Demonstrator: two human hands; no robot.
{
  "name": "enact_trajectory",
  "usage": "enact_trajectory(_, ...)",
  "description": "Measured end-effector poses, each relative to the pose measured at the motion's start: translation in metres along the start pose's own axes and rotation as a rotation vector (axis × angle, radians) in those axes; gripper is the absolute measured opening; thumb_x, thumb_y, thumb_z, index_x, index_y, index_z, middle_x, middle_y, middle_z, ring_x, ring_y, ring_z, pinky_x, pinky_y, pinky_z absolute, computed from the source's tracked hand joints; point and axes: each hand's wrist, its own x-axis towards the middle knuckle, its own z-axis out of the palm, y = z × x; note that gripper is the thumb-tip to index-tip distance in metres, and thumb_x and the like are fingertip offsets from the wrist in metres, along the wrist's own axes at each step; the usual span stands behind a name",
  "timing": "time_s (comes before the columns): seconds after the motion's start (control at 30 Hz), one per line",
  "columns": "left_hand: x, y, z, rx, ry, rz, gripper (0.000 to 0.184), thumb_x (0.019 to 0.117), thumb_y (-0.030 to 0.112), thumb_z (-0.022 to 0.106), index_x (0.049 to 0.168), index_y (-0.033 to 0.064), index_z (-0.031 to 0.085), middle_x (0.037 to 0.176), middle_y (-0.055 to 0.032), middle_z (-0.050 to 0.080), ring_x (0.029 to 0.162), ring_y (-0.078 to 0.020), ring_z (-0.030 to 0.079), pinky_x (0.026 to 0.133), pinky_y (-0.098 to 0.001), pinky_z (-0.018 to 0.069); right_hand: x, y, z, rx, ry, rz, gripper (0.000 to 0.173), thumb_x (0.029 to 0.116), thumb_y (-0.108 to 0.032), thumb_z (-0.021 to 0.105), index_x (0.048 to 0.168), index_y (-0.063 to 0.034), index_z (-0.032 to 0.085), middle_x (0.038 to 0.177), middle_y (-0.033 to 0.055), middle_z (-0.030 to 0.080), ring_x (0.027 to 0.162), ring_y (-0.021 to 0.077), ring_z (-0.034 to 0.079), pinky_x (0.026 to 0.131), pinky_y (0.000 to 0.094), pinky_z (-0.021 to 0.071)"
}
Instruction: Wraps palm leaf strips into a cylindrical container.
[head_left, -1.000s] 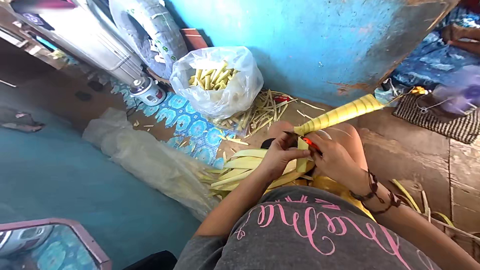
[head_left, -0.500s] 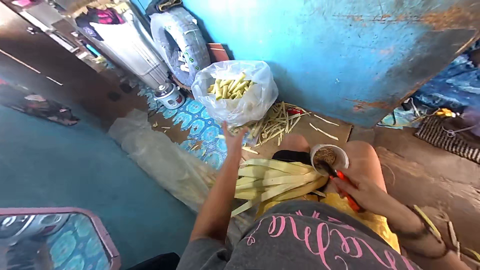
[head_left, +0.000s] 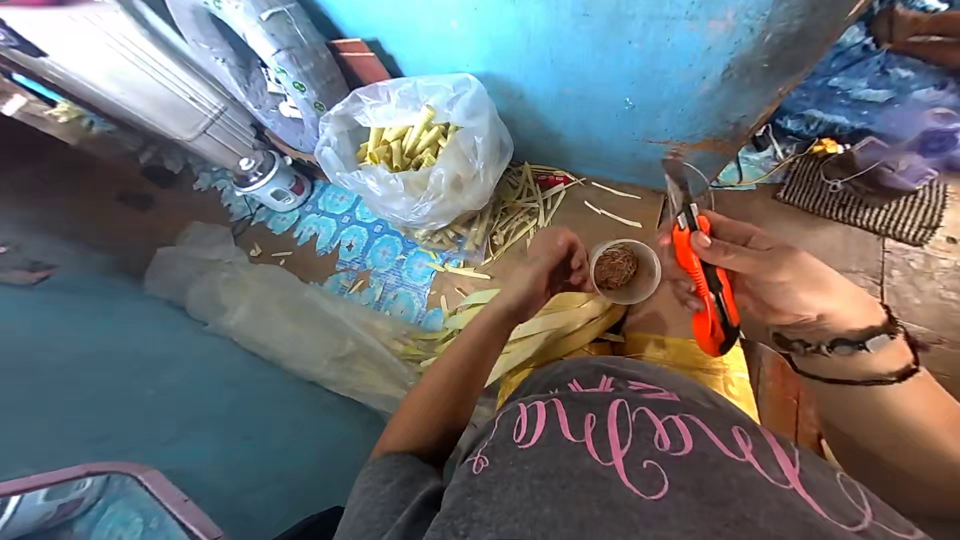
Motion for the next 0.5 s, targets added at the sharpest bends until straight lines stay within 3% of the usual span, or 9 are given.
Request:
enact_trajectory(0.03, 0.0, 0.002, -0.002, -0.011, 0.0, -0.03, 0.061, 0.1053, 0.062, 0.021, 0.1, 0.0181, 0.063, 0.091, 0.0041, 0.067, 0.089, -0.0113, 0.067, 0.085, -0.0354, 0.058, 0.001, 0.004, 0.004, 0.015, -0.022, 0.015, 0.026, 0.104, -0.038, 0.049, 0.117, -0.0193, 0.062, 0.076, -0.0004, 0.062, 0.061, 0.0094, 0.063, 0.056, 0.0245, 0.0578)
enact_trajectory(0.1, 0.002, 0.004, 0.007, -0.028, -0.054, -0.084, 0.077, 0.1048, 0.06, 0.008, 0.112, 0.0106, 0.066, 0.099, 0.0014, 0.072, 0.096, -0.0122, 0.069, 0.09, -0.0368, 0.0572, 0.006, 0.011, 0.018, 0.012, -0.113, 0.079, 0.025, 0.1046, -0.034, 0.046, 0.116, -0.0187, 0.061, 0.077, -0.0014, 0.064, 0.062, 0.0079, 0.063, 0.058, 0.0233, 0.0569)
enact_trajectory(0.2, 0.006, 0.007, 0.032, -0.174, -0.094, -0.124, 0.082, 0.1008, 0.066, 0.001, 0.085, 0.0193, 0.066, 0.075, 0.0074, 0.068, 0.071, -0.0016, 0.064, 0.069, -0.0223, 0.0549, 0.015, 0.02, 0.036, 0.012, -0.266, 0.143, 0.023, 0.1068, -0.029, 0.045, 0.119, -0.0155, 0.06, 0.079, -0.0032, 0.065, 0.065, 0.0057, 0.064, 0.06, 0.0204, 0.0569)
enact_trajectory(0.27, 0.011, 0.016, 0.036, -0.256, -0.145, -0.056, 0.101, 0.0903, 0.084, 0.001, 0.11, 0.015, 0.073, 0.1, -0.0004, 0.075, 0.084, -0.0064, 0.069, 0.069, -0.0229, 0.0553, 0.015, 0.025, 0.036, 0.022, -0.343, 0.169, 0.024, 0.1081, -0.029, 0.046, 0.119, -0.0143, 0.061, 0.08, -0.0042, 0.064, 0.067, 0.0049, 0.064, 0.062, 0.0192, 0.0568)
enact_trajectory(0.3, 0.014, 0.023, 0.033, -0.301, -0.191, 0.018, 0.101, 0.0912, 0.083, 0.003, 0.127, 0.0144, 0.069, 0.121, -0.0045, 0.073, 0.104, -0.0132, 0.07, 0.083, -0.0294, 0.0575, 0.013, 0.028, 0.034, 0.027, -0.366, 0.179, 0.024, 0.1082, -0.03, 0.046, 0.119, -0.0146, 0.061, 0.08, -0.0048, 0.064, 0.068, 0.0044, 0.064, 0.062, 0.0188, 0.0567)
enact_trajectory(0.33, 0.017, 0.029, 0.028, -0.355, -0.182, 0.084, 0.09, 0.0971, 0.076, 0.007, 0.132, 0.0156, 0.065, 0.131, -0.0053, 0.069, 0.116, -0.0178, 0.067, 0.095, -0.0352, 0.0552, 0.01, 0.029, 0.031, 0.024, -0.375, 0.192, 0.023, 0.1079, -0.029, 0.046, 0.119, -0.0148, 0.061, 0.08, -0.005, 0.064, 0.068, 0.0043, 0.064, 0.063, 0.0186, 0.0563)
enact_trajectory(0.37, 0.018, 0.036, 0.023, -0.393, -0.099, 0.148, 0.071, 0.1048, 0.061, 0.013, 0.122, 0.0184, 0.068, 0.126, -0.0043, 0.071, 0.116, -0.0188, 0.068, 0.098, -0.0366, 0.0551, 0.007, 0.029, 0.027, 0.003, -0.372, 0.201, 0.023, 0.1079, -0.029, 0.046, 0.119, -0.0155, 0.06, 0.08, -0.0054, 0.064, 0.068, 0.0041, 0.064, 0.063, 0.0183, 0.0566)
enact_trajectory(0.43, 0.016, 0.051, 0.002, -0.432, 0.122, 0.21, 0.051, 0.1116, 0.039, 0.023, 0.09, 0.025, 0.066, 0.082, 0.0074, 0.071, 0.08, -0.0065, 0.07, 0.076, -0.0245, 0.0584, 0.0, 0.029, 0.018, -0.101, -0.325, 0.205, 0.025, 0.1087, -0.028, 0.045, 0.124, -0.0147, 0.06, 0.087, -0.0037, 0.07, 0.074, 0.0062, 0.069, 0.067, 0.0203, 0.0595)
enact_trajectory(0.5, 0.007, 0.069, -0.031, -0.28, 0.326, 0.254, 0.047, 0.1131, 0.033, 0.019, 0.078, 0.0255, 0.049, 0.058, 0.0147, 0.044, 0.051, 0.0019, 0.042, 0.051, -0.0153, 0.0374, -0.006, 0.029, 0.005, -0.272, -0.219, 0.218, 0.031, 0.1097, -0.027, 0.044, 0.134, -0.013, 0.057, 0.109, -0.0009, 0.074, 0.086, 0.0099, 0.073, 0.073, 0.0243, 0.0622)
